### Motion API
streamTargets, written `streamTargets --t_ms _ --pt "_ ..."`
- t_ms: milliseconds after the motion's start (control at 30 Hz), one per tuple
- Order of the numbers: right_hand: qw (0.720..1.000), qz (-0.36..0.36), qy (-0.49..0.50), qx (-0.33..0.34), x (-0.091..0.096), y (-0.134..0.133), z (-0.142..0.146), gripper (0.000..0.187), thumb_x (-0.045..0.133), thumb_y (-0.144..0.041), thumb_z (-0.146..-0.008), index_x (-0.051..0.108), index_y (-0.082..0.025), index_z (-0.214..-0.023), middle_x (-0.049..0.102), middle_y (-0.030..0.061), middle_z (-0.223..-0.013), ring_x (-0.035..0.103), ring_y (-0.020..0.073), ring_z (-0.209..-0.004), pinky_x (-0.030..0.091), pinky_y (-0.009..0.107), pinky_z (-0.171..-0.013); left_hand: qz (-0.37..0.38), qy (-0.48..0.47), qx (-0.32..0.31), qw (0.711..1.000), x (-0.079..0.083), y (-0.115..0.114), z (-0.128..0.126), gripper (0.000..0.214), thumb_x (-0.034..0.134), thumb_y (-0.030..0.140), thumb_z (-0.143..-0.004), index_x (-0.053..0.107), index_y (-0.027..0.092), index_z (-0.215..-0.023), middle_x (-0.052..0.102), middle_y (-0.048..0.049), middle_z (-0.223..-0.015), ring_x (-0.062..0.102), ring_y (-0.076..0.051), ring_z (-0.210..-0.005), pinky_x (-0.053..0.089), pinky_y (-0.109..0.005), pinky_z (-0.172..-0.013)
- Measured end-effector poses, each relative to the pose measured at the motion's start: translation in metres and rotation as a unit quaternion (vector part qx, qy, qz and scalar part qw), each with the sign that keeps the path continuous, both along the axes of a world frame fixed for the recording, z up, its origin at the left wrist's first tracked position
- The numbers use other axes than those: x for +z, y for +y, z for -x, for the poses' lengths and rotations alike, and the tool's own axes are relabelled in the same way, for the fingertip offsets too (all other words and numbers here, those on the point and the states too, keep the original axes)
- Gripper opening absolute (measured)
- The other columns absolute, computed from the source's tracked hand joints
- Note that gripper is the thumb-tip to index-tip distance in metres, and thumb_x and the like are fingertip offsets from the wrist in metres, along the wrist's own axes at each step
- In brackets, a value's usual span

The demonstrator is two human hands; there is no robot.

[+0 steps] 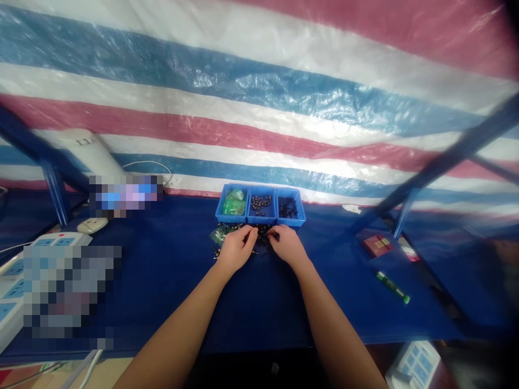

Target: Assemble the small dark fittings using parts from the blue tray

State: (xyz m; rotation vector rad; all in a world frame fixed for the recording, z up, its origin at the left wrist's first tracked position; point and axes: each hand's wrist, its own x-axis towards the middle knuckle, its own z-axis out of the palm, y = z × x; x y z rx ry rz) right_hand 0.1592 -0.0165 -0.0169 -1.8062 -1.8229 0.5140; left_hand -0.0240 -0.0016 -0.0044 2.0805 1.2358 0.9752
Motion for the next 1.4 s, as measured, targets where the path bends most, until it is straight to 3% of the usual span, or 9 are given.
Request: streamTargets --t_ms 200,333,500,667,900,1233,1400 --pt "1.0 -0.001 0.011 -0.016 0.001 -0.001 0.0 0.015 0.055 -0.017 -0.085 0.067 -0.021 -0.092 0.066 0.0046 -0.095 0.06 0.0173 -0.086 0.046 0.028 -0.079 0.0 0.004 -0.003 1.0 -0.001 0.001 0.0 0.037 0.038 0.042 -0.096 0.059 0.019 -0.077 0.057 0.0012 -0.062 0.054 -0.012 -0.057 0.039 -0.023 -0.058" --pt "0.997 -0.017 0.075 -0.031 0.002 -0.001 0.001 0.016 0.051 -0.017 -0.088 0.064 -0.023 -0.096 0.068 0.003 -0.096 0.063 0.0174 -0.087 0.047 0.029 -0.081 0.002 0.0 0.001 1.0 -0.001 0.0 -0.001 0.036 0.038 0.042 -0.096 0.061 0.019 -0.079 0.059 0.001 -0.063 0.054 -0.012 -0.057 0.039 -0.023 -0.057" --pt "0.977 -0.066 0.202 -0.024 0.006 -0.001 0.01 0.018 0.052 -0.026 -0.088 0.065 -0.022 -0.098 0.07 0.0022 -0.092 0.065 0.0165 -0.082 0.051 0.028 -0.077 0.001 0.011 0.0 1.0 -0.002 0.0 -0.002 0.028 0.043 0.042 -0.094 0.063 0.021 -0.093 0.062 0.0017 -0.068 0.055 -0.012 -0.056 0.039 -0.022 -0.055" --pt "0.954 -0.095 0.284 -0.034 0.009 -0.004 0.023 0.025 0.053 -0.032 -0.088 0.069 -0.021 -0.105 0.071 0.0053 -0.103 0.066 0.0176 -0.087 0.054 0.029 -0.079 0.011 0.027 -0.005 1.0 -0.007 0.002 -0.001 0.031 0.052 0.042 -0.089 0.056 0.024 -0.114 0.061 0.0034 -0.069 0.055 -0.012 -0.052 0.038 -0.022 -0.051" --pt "0.938 -0.069 0.336 -0.043 0.01 -0.005 0.028 0.022 0.063 -0.036 -0.082 0.07 -0.019 -0.093 0.073 0.0051 -0.089 0.067 0.0179 -0.078 0.055 0.029 -0.073 -0.011 0.028 0.011 0.999 -0.008 0.003 -0.001 0.024 0.046 0.04 -0.093 0.06 0.022 -0.101 0.057 0.0038 -0.064 0.05 -0.01 -0.052 0.036 -0.02 -0.053" --pt "0.927 -0.051 0.372 -0.009 0.013 -0.006 0.028 0.027 0.063 -0.039 -0.083 0.072 -0.019 -0.097 0.073 0.0053 -0.088 0.068 0.0183 -0.077 0.056 0.03 -0.073 -0.012 0.011 0.005 1.0 -0.001 0.001 0.0 0.027 0.041 0.04 -0.096 0.061 0.024 -0.104 0.068 0.0001 -0.083 0.06 -0.013 -0.065 0.043 -0.022 -0.061" --pt "0.911 -0.035 0.412 0.005 0.01 -0.005 0.029 0.031 0.065 -0.041 -0.081 0.072 -0.018 -0.1 0.073 0.0061 -0.09 0.068 0.0188 -0.079 0.056 0.031 -0.076 0.012 0.0 0.013 1.0 -0.001 0.001 0.0 0.027 0.041 0.041 -0.096 0.058 0.023 -0.106 0.065 0.0014 -0.074 0.06 -0.013 -0.061 0.042 -0.023 -0.059"
